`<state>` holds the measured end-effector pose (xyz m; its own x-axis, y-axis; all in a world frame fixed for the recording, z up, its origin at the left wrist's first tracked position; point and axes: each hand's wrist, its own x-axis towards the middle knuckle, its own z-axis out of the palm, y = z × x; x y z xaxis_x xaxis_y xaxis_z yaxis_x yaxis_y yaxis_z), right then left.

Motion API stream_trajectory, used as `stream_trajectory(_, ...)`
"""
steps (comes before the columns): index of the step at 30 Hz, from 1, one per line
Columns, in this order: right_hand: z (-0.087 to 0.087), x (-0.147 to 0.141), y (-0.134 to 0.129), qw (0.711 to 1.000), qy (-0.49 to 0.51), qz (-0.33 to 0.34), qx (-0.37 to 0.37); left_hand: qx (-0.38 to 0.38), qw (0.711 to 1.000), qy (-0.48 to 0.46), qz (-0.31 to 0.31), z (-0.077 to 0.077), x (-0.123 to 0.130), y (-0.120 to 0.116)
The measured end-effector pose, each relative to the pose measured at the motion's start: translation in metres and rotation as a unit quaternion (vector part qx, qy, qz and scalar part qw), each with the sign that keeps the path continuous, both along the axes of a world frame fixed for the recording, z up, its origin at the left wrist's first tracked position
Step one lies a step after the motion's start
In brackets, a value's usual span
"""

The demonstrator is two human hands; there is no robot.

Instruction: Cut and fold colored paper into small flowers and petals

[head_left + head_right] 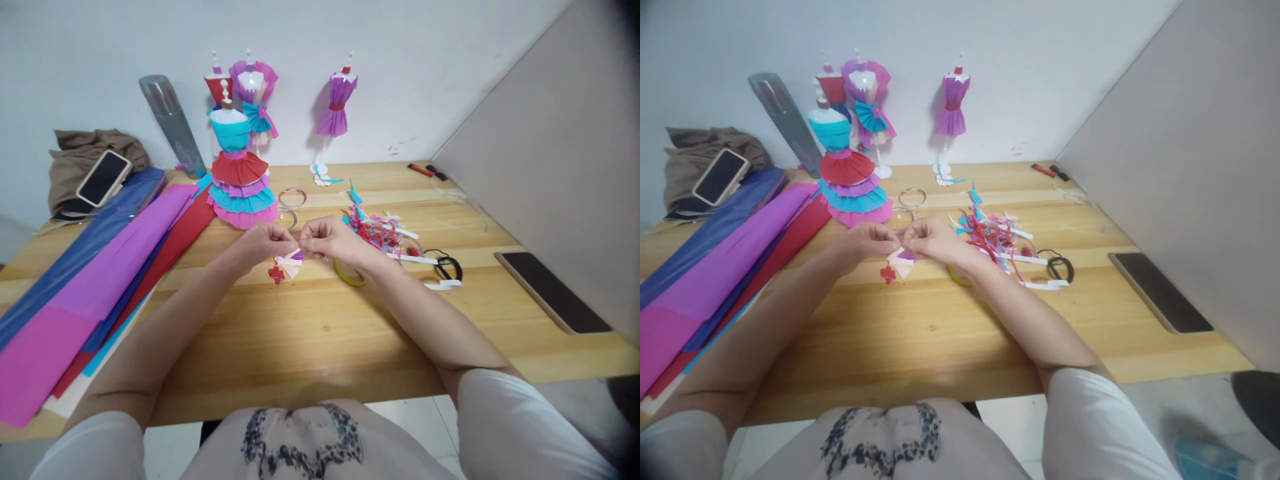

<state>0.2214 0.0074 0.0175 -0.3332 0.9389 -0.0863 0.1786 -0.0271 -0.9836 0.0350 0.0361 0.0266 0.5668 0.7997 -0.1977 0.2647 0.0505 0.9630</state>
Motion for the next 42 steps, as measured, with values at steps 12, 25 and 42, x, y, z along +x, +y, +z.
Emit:
stream_trajectory(12, 0.012, 0.007, -0.002, 0.997, -0.063, -0.016, 0.051, -0.057, 0.994, -0.093, -0.025, -0.009, -0.003, 0.005)
stream_trajectory(25, 0.029, 0.035, -0.007, 0.984, -0.123, -0.051, 0.12, -0.1, 0.96, -0.253, 0.068, -0.014, 0.009, -0.005)
stream_trajectory(42, 0.025, 0.009, -0.011, 0.987, -0.024, 0.029, 0.154, -0.177, 0.966, -0.168, -0.085, -0.005, 0.001, -0.001)
